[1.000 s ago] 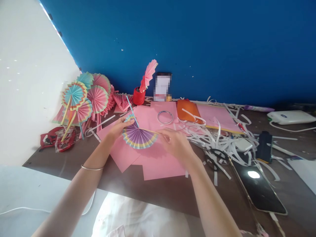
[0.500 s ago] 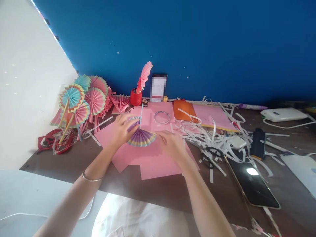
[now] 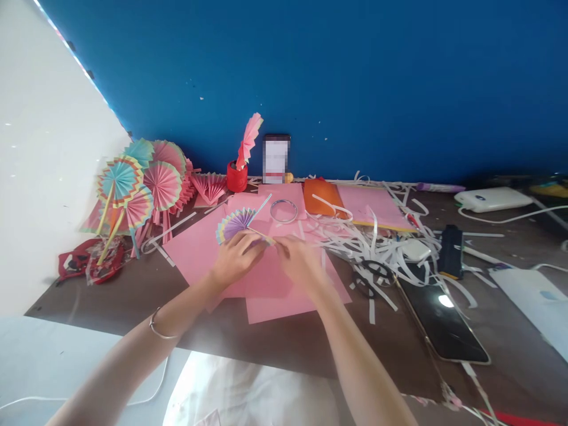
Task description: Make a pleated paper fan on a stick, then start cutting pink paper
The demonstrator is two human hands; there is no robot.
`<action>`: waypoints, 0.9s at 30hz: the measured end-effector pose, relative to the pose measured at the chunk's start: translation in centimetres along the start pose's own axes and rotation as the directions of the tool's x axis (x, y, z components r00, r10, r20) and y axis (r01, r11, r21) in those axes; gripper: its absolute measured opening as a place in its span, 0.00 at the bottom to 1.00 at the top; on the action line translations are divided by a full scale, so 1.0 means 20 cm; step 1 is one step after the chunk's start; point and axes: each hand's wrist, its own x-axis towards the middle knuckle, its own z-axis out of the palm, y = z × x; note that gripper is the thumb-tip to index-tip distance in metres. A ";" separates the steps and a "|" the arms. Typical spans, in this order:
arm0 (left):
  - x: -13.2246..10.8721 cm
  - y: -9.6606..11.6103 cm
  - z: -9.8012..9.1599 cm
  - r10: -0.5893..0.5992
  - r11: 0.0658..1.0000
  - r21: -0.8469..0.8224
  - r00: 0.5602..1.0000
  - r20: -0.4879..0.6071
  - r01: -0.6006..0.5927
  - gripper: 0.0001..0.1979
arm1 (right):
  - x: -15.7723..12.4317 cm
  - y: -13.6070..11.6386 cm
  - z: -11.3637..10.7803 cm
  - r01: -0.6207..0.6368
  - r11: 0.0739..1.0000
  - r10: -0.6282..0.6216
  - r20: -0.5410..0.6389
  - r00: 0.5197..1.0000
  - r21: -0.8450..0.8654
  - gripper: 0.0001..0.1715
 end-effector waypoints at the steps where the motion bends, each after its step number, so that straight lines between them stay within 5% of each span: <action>1: -0.01 0.00 0.00 -0.026 1.000 -0.016 1.000 -0.017 0.026 0.09 | 0.00 0.00 0.00 0.003 1.000 -0.003 -0.007 1.000 -0.005 0.16; 15: -0.04 0.00 0.03 0.022 0.999 0.026 0.995 -0.099 -0.020 0.09 | -0.01 -0.02 0.00 -0.033 0.995 0.039 -0.061 0.997 0.092 0.14; 21: -0.03 0.01 0.03 -0.198 0.968 -0.185 0.969 -0.147 0.170 0.05 | -0.01 -0.04 -0.01 -0.068 0.998 0.067 -0.059 0.996 -0.013 0.13; 27: -0.02 -0.01 0.03 -0.476 0.847 -0.352 0.864 -0.163 0.399 0.02 | -0.02 -0.05 -0.01 -0.127 0.988 0.115 -0.120 0.986 -0.093 0.12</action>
